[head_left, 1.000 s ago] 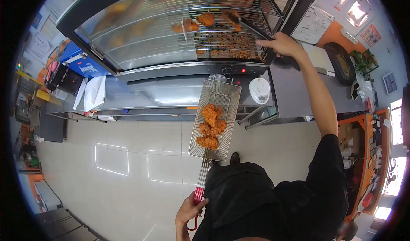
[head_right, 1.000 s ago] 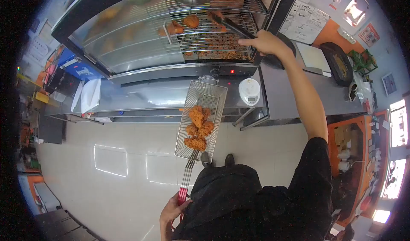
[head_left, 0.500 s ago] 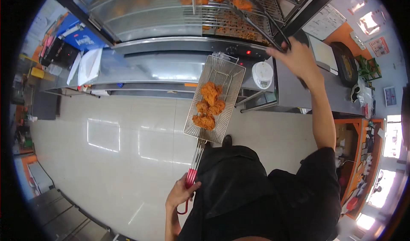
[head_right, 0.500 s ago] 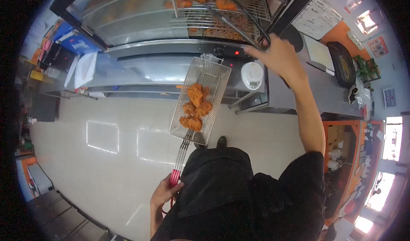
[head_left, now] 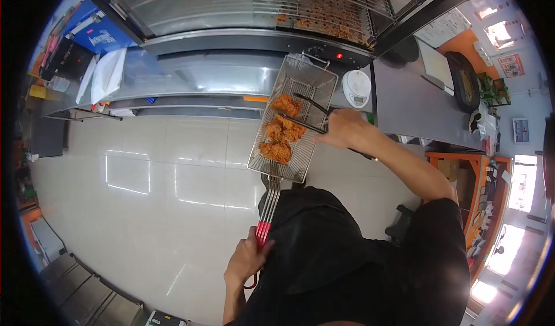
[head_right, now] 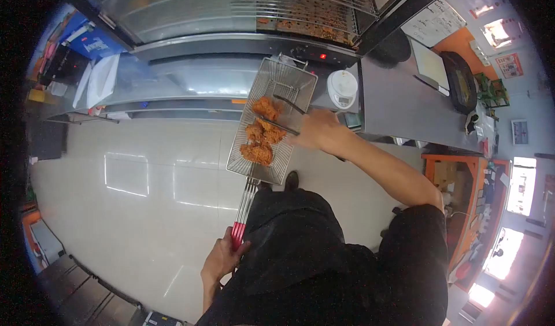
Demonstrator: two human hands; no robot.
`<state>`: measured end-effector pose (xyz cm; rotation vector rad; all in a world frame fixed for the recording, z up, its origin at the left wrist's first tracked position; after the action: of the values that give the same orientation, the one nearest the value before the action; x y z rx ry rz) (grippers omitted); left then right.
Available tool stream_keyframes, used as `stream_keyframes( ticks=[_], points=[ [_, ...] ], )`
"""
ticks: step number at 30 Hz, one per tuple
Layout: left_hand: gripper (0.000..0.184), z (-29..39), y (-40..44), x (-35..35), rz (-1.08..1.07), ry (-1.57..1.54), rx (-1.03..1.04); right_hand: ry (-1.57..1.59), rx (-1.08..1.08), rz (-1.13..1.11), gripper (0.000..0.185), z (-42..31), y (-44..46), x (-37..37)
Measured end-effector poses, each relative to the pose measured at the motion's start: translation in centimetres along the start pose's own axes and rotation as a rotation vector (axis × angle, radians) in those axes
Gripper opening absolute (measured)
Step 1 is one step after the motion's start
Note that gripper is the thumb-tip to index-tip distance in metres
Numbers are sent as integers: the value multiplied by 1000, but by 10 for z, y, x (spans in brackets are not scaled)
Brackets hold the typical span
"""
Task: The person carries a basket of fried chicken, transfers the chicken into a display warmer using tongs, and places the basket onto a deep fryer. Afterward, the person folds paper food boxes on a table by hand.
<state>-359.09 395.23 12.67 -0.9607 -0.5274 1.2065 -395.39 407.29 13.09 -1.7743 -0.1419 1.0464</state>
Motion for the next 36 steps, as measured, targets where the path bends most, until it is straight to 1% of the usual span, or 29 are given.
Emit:
stream_keyframes(
  ticks=[2, 5, 6, 9, 12, 15, 18, 21, 24, 27, 30, 33, 36],
  points=[
    [58, -4, -2, 7, 84, 93, 47, -43, 53, -84, 87, -11, 8, -6],
    [57, 7, -4, 8, 22, 11, -28, -107, 111, -141, 86, -29, 7, -11],
    [56, 6, -3, 7, 12, 2, -14, -123, 129, -149, 85, -34, 3, -14],
    [55, 0, 1, 6, 23, 0, 34, -40, 222, -351, 86, -46, -12, -36],
    [54, -5, 1, 7, 71, 24, 85, -70, 187, -250, 83, -43, -2, -30],
    [52, -11, 6, 3, 89, 31, 139, -97, 258, -266, 78, -50, 19, -19],
    [51, -18, 9, 2, 87, 29, 156, -135, 158, -109, 56, -55, 6, -16],
    [51, -16, 8, -5, 61, 14, 143, 18, 197, -101, 71, -37, -4, -12],
    [51, -18, 7, -11, 41, 12, 136, 295, 207, -181, 59, -22, -30, -26],
    [52, -22, 8, -17, 35, 13, 142, 660, 127, -179, 45, 14, -56, -13],
    [53, -20, 5, -24, 15, 19, 110, 934, 45, -60, 37, 22, -97, -12],
    [56, -20, 10, -28, -44, 33, 59, 1005, 49, 87, 37, 34, -136, -28],
    [58, -24, 12, -28, -52, 70, 32, 925, 180, 251, 40, 62, -167, -61]
  ],
)
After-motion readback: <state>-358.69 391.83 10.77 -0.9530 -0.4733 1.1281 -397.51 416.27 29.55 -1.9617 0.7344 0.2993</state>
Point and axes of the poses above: each hand's wrist, its own y-axis towards the middle knuckle, its own x-axis out of the palm, z = x × y, the point moved 2 cm from there along y, towards the middle knuckle, and after that the axes turned 13 degrees about -z, right-handed, at the moved point
